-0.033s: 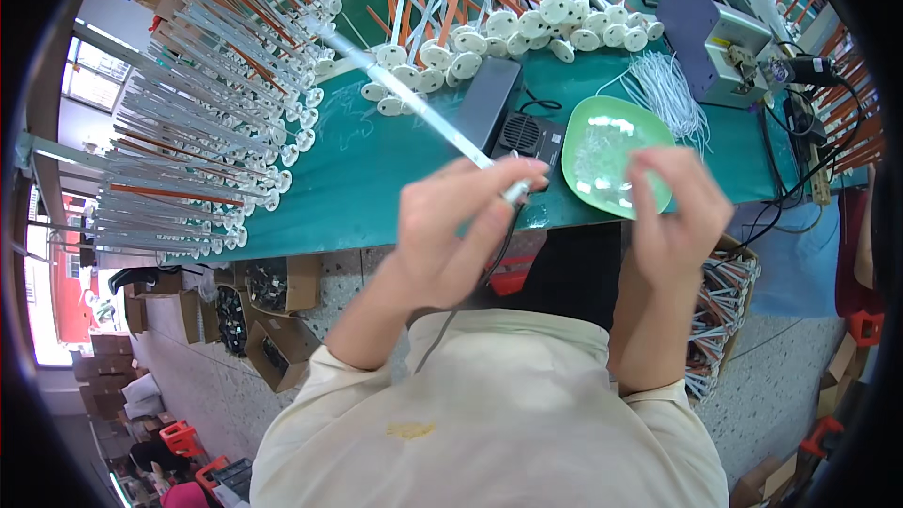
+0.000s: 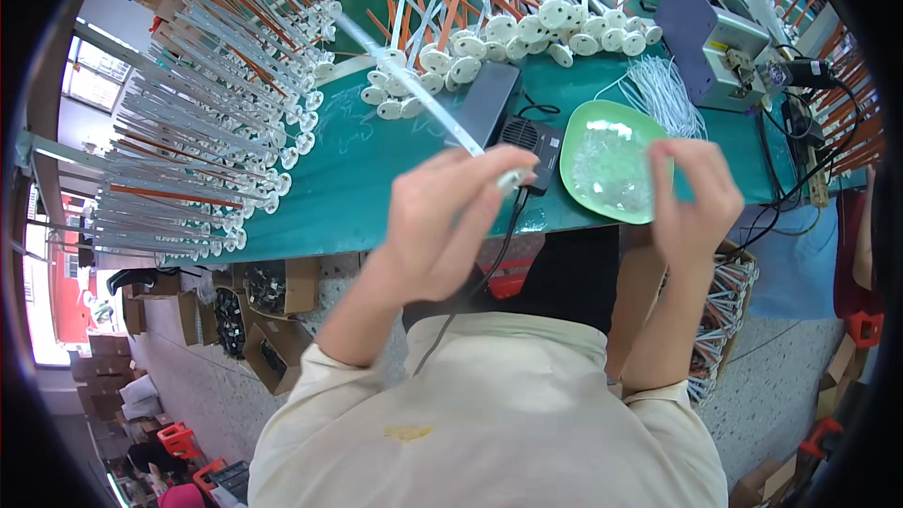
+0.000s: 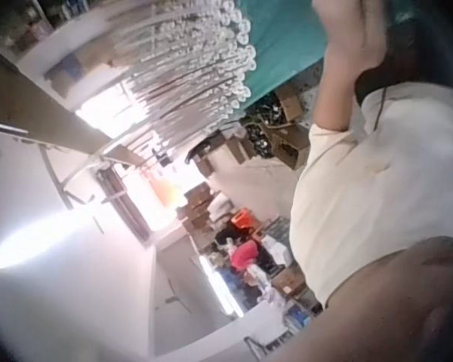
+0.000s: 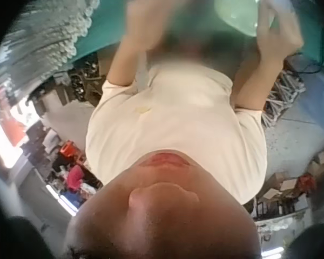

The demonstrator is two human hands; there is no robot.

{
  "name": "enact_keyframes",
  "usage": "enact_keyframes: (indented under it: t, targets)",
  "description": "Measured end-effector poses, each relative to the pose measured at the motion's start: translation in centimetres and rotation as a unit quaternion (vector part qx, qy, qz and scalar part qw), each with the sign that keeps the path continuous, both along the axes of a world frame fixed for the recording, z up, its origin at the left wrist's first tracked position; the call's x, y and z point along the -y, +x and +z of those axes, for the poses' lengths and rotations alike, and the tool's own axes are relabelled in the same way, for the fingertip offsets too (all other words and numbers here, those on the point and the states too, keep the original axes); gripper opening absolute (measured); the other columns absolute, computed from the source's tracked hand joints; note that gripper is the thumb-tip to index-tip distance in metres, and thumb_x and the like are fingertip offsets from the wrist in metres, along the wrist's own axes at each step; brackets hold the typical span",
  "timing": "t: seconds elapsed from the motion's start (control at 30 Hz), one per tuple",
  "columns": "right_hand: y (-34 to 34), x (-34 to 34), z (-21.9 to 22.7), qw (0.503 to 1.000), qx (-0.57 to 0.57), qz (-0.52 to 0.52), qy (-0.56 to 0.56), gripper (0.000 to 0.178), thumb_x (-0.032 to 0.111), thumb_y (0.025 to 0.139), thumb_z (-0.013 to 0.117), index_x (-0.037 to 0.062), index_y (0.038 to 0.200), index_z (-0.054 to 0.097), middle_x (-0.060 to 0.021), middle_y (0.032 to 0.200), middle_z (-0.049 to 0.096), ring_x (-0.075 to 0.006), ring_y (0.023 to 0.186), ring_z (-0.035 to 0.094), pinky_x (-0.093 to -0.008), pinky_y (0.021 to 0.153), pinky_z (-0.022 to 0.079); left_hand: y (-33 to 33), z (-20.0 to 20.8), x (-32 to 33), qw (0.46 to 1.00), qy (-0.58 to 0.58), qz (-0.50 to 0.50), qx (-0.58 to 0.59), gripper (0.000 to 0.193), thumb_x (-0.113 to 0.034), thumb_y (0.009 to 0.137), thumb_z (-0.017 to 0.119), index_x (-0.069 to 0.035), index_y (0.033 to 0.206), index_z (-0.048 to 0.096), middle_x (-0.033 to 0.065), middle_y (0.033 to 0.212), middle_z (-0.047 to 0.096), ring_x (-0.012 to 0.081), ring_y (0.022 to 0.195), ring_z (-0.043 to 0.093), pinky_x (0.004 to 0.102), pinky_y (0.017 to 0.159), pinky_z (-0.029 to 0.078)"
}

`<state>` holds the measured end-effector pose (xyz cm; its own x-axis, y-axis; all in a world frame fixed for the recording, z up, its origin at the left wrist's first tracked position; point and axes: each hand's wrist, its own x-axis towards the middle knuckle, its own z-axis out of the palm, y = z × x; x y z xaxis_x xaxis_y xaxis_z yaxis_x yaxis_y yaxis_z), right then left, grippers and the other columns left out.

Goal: The person is assembling circular light bases with light strips and securing them with cable ties.

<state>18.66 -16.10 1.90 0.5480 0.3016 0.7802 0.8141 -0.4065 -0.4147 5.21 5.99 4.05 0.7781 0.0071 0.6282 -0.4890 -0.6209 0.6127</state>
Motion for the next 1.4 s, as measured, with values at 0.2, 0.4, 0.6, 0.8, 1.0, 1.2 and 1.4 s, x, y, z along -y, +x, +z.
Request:
enact_keyframes:
  t: [0.2,0.4,0.6,0.8,1.0,1.2,1.4]
  targets:
    - [9.5,6.4,-7.6,0.979,0.024,-0.203,0.004,0.011,0.010,0.085,0.070,-0.0008,0.087,0.070,-0.0140,0.083,0.070,-0.0243,0.072,0.067,-0.0323,0.066,0.051,7.7,2.6,-6.9,0.959,0.276,0.062,0.007,0.018,-0.006,0.085,0.058,-0.005,0.104,0.057,0.0174,0.083,0.064,0.0368,0.074,0.062,0.0443,0.064,0.048]
    - [10.2,6.7,-9.8,0.969,-0.075,-0.233,-0.017,0.020,0.019,0.088,0.068,-0.0008,0.088,0.072,-0.0140,0.076,0.069,-0.0234,0.065,0.065,-0.0327,0.063,0.050,12.2,0.2,-12.8,0.859,0.496,0.090,-0.090,0.024,-0.008,0.082,0.055,-0.009,0.106,0.057,0.0147,0.086,0.066,0.0335,0.081,0.067,0.0453,0.065,0.053]
    - [10.0,7.8,-9.9,0.960,-0.133,-0.245,-0.028,0.025,0.022,0.092,0.065,-0.0013,0.091,0.072,-0.0131,0.080,0.072,-0.0219,0.070,0.067,-0.0326,0.065,0.051,7.5,1.2,-9.8,0.853,0.449,0.264,-0.031,0.022,-0.018,0.082,0.064,-0.012,0.103,0.061,0.0059,0.073,0.065,0.0270,0.067,0.064,0.0401,0.056,0.049]
    - [10.4,7.3,-10.5,0.960,-0.165,-0.225,-0.016,0.028,0.024,0.094,0.062,-0.0027,0.094,0.071,-0.0111,0.079,0.072,-0.0181,0.070,0.066,-0.0311,0.064,0.050,-5.1,-4.2,-10.7,0.882,0.140,0.445,0.064,0.012,-0.010,0.080,0.066,-0.004,0.071,0.061,0.0109,0.064,0.061,0.0300,0.055,0.058,0.0384,0.053,0.046]
    - [11.7,9.8,-12.0,0.957,-0.149,-0.247,-0.046,0.030,0.028,0.097,0.055,0.0000,0.096,0.065,-0.0089,0.085,0.069,-0.0197,0.077,0.064,-0.0323,0.070,0.049,-15.0,-7.9,-17.8,0.754,-0.019,0.654,-0.063,0.017,-0.016,0.086,0.063,0.000,0.083,0.068,0.0152,0.072,0.067,0.0235,0.056,0.063,0.0338,0.056,0.048]
    - [11.6,9.4,-12.1,0.949,-0.154,-0.273,-0.012,0.032,0.031,0.097,0.057,0.0009,0.094,0.068,-0.0084,0.085,0.070,-0.0189,0.075,0.065,-0.0323,0.069,0.050,-15.3,-8.4,-21.3,0.729,-0.017,0.682,-0.049,0.029,-0.025,0.081,0.072,0.000,0.095,0.071,0.0129,0.084,0.073,0.0216,0.060,0.066,0.0314,0.065,0.051]
    - [9.8,8.3,-9.4,0.944,-0.181,-0.276,-0.005,0.031,0.028,0.096,0.061,-0.0004,0.097,0.071,-0.0078,0.088,0.072,-0.0154,0.078,0.066,-0.0292,0.071,0.052,-16.3,-9.6,-21.6,0.745,-0.001,0.666,-0.028,0.026,-0.022,0.078,0.076,0.002,0.087,0.070,0.0120,0.075,0.071,0.0194,0.062,0.066,0.0293,0.065,0.050]
